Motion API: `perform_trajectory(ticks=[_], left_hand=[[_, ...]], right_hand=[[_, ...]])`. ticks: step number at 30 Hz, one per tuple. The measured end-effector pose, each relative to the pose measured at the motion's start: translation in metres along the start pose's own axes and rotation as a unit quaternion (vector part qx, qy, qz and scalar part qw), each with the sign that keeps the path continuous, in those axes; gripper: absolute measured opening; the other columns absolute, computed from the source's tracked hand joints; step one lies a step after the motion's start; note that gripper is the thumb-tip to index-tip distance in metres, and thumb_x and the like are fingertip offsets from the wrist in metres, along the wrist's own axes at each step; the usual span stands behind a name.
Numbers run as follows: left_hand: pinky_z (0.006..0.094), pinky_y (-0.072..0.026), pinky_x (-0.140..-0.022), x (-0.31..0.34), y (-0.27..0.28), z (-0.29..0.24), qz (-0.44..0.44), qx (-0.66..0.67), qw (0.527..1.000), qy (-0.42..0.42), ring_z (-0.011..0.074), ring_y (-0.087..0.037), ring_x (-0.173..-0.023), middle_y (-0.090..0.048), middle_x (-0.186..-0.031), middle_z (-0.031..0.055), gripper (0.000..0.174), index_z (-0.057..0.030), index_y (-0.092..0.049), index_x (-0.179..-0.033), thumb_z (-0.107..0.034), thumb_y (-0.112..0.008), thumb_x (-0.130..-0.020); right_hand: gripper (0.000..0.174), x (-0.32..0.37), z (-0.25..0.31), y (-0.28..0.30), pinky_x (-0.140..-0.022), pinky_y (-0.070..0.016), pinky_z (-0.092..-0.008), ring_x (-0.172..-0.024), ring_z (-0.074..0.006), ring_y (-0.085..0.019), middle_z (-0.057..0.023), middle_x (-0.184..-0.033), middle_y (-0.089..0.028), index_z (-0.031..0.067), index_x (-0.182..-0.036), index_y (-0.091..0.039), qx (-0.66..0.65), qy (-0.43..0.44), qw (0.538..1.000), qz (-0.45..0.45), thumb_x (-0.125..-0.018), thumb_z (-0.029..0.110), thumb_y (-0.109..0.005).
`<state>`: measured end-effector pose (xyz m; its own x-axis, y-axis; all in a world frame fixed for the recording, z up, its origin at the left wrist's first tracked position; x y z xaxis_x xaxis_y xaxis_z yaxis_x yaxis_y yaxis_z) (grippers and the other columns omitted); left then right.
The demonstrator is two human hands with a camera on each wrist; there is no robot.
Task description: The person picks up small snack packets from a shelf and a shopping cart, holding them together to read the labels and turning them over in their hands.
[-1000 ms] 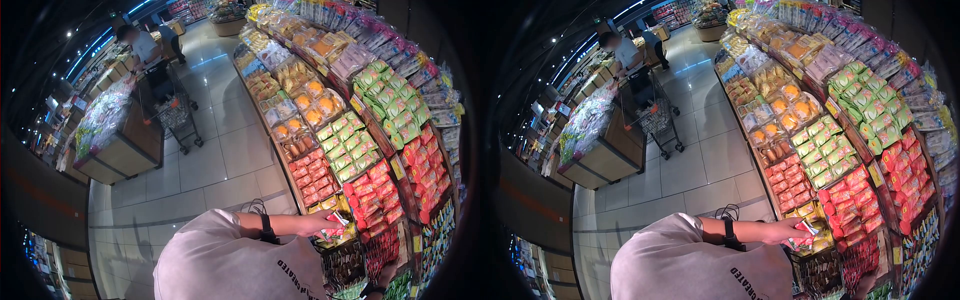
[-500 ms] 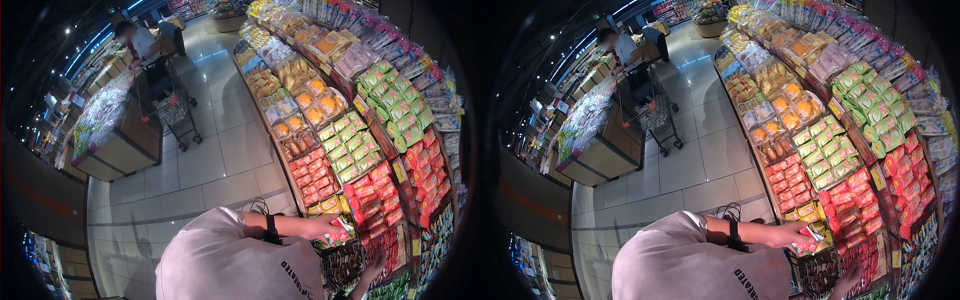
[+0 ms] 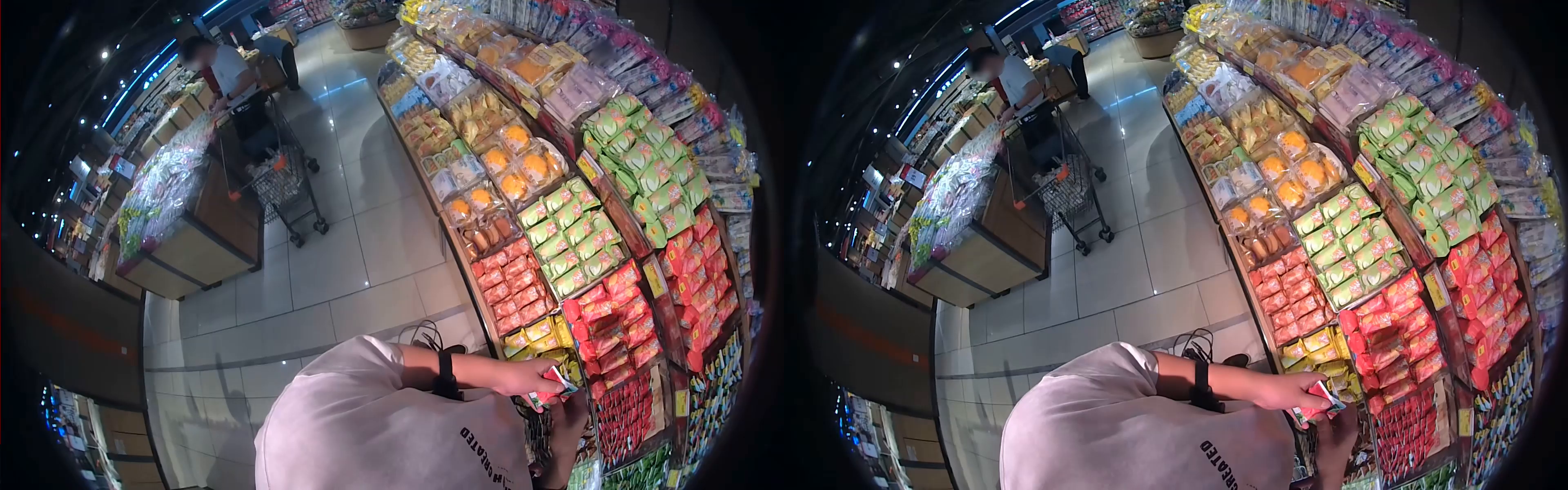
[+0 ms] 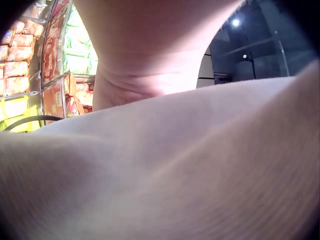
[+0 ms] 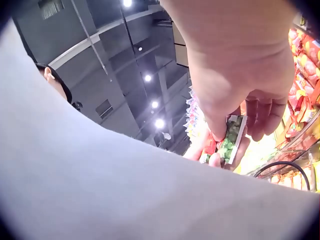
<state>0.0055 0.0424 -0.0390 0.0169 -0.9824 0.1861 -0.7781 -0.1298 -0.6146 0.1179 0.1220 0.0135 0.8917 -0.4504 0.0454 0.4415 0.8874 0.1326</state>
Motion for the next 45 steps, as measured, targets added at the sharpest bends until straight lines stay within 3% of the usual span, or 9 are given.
perform_trajectory(ticks=[7, 15, 18, 19, 21, 26, 33, 41, 45], left_hand=[[0.0261, -0.0527, -0.074, 0.005, -0.001, -0.012, -0.008, -0.024, 0.999, -0.030, 0.0110, -0.062, -0.083, -0.065, -0.099, 0.0045, 0.030, -0.0010, -0.052, -0.115, -0.021, -0.063, -0.096], [0.0280, -0.0545, -0.065, 0.014, -0.004, -0.026, -0.037, -0.016, 0.999, -0.014, 0.0120, -0.062, -0.075, -0.064, -0.096, 0.0052, 0.039, -0.0016, -0.051, -0.122, -0.020, -0.067, -0.092], [0.0271, -0.0550, -0.063, 0.015, -0.014, -0.036, -0.021, -0.031, 0.998, -0.051, 0.0098, -0.061, -0.076, -0.065, -0.098, 0.0042, 0.050, -0.0028, -0.048, -0.130, -0.018, -0.071, -0.089], [0.0262, -0.0550, -0.064, 0.015, -0.016, -0.042, -0.001, -0.047, 0.998, -0.035, 0.0094, -0.062, -0.076, -0.066, -0.101, 0.0037, 0.048, -0.0024, -0.050, -0.128, -0.018, -0.072, -0.088], [0.0255, -0.0552, -0.064, 0.013, -0.015, -0.039, -0.040, -0.034, 0.998, -0.032, 0.0100, -0.064, -0.075, -0.067, -0.100, 0.0051, 0.039, -0.0005, -0.054, -0.120, -0.015, -0.072, -0.088], [0.0292, -0.0577, -0.067, 0.008, -0.017, -0.037, -0.062, -0.036, 0.997, -0.030, 0.0108, -0.064, -0.077, -0.065, -0.097, 0.0053, 0.035, -0.0041, -0.052, -0.119, -0.007, -0.070, -0.088], [0.0299, -0.0568, -0.064, 0.004, -0.014, -0.031, -0.101, -0.048, 0.993, -0.029, 0.0140, -0.065, -0.072, -0.066, -0.096, 0.0072, 0.030, -0.0024, -0.051, -0.114, -0.001, -0.066, -0.089], [0.0302, -0.0559, -0.063, -0.006, -0.016, -0.015, -0.025, -0.122, 0.992, 0.037, 0.0148, -0.065, -0.070, -0.067, -0.099, 0.0099, 0.031, -0.0008, -0.050, -0.116, 0.004, -0.063, -0.089], [0.0274, -0.0538, -0.064, -0.007, -0.025, -0.013, -0.009, -0.130, 0.990, 0.059, 0.0120, -0.064, -0.071, -0.066, -0.093, 0.0065, 0.025, 0.0002, -0.053, -0.111, 0.002, -0.065, -0.089]], right_hand=[[0.029, 0.001, 0.001, 0.008, -0.086, -0.0445, -0.0303, -0.095, -0.0147, -0.057, -0.0065, -0.106, -0.062, -0.0022, -0.118, -0.056, -0.007, 0.000, 0.999, -0.047, -0.094, 0.014, -0.059], [0.018, 0.007, -0.006, 0.030, -0.072, -0.0419, -0.0264, -0.081, -0.0101, -0.053, -0.0021, -0.086, -0.063, -0.0005, -0.094, -0.063, -0.025, -0.104, 0.982, -0.157, -0.093, 0.017, -0.061], [0.013, 0.004, -0.013, 0.024, -0.062, -0.0396, -0.0242, -0.074, -0.0066, -0.049, 0.0013, -0.081, -0.060, 0.0014, -0.085, -0.064, -0.051, -0.011, 0.975, -0.217, -0.091, 0.013, -0.064], [0.012, 0.004, -0.010, 0.024, -0.058, -0.0377, -0.0226, -0.071, -0.0050, -0.049, 0.0024, -0.079, -0.060, 0.0023, -0.082, -0.063, -0.121, -0.100, 0.963, -0.217, -0.091, 0.009, -0.065], [0.014, -0.003, 0.009, 0.011, -0.055, -0.0337, -0.0199, -0.065, -0.0022, -0.047, 0.0074, -0.073, -0.055, 0.0070, -0.079, -0.062, -0.177, -0.077, 0.956, -0.221, -0.091, 0.011, -0.067], [0.007, -0.001, -0.011, 0.017, -0.072, -0.0437, -0.0215, -0.080, -0.0048, -0.054, 0.0026, -0.086, -0.062, 0.0016, -0.093, -0.067, -0.185, -0.053, 0.960, -0.204, -0.088, 0.006, -0.071], [0.017, 0.005, -0.006, 0.019, -0.070, -0.0449, -0.0227, -0.080, -0.0046, -0.055, 0.0012, -0.092, -0.065, 0.0002, -0.105, -0.066, -0.207, -0.062, 0.957, -0.193, -0.090, 0.008, -0.069], [0.019, 0.018, -0.002, 0.041, -0.068, -0.0475, -0.0217, -0.077, -0.0057, -0.057, -0.0025, -0.091, -0.066, -0.0032, -0.104, -0.065, -0.212, -0.101, 0.962, -0.143, -0.090, 0.009, -0.070], [0.020, 0.031, -0.010, 0.056, -0.066, -0.0465, -0.0228, -0.075, -0.0063, -0.056, -0.0031, -0.086, -0.065, -0.0031, -0.102, -0.065, -0.101, -0.157, 0.977, -0.099, -0.088, 0.009, -0.071]])
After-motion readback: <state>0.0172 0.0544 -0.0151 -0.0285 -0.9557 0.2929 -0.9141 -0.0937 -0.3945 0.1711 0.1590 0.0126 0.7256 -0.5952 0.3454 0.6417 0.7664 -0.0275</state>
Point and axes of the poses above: each hand's wrist, its own x-axis away from the middle knuckle, its own y-axis out of the back of the hand, z = x × y, the point moved 5 cm from there along -x, towards the middle knuckle
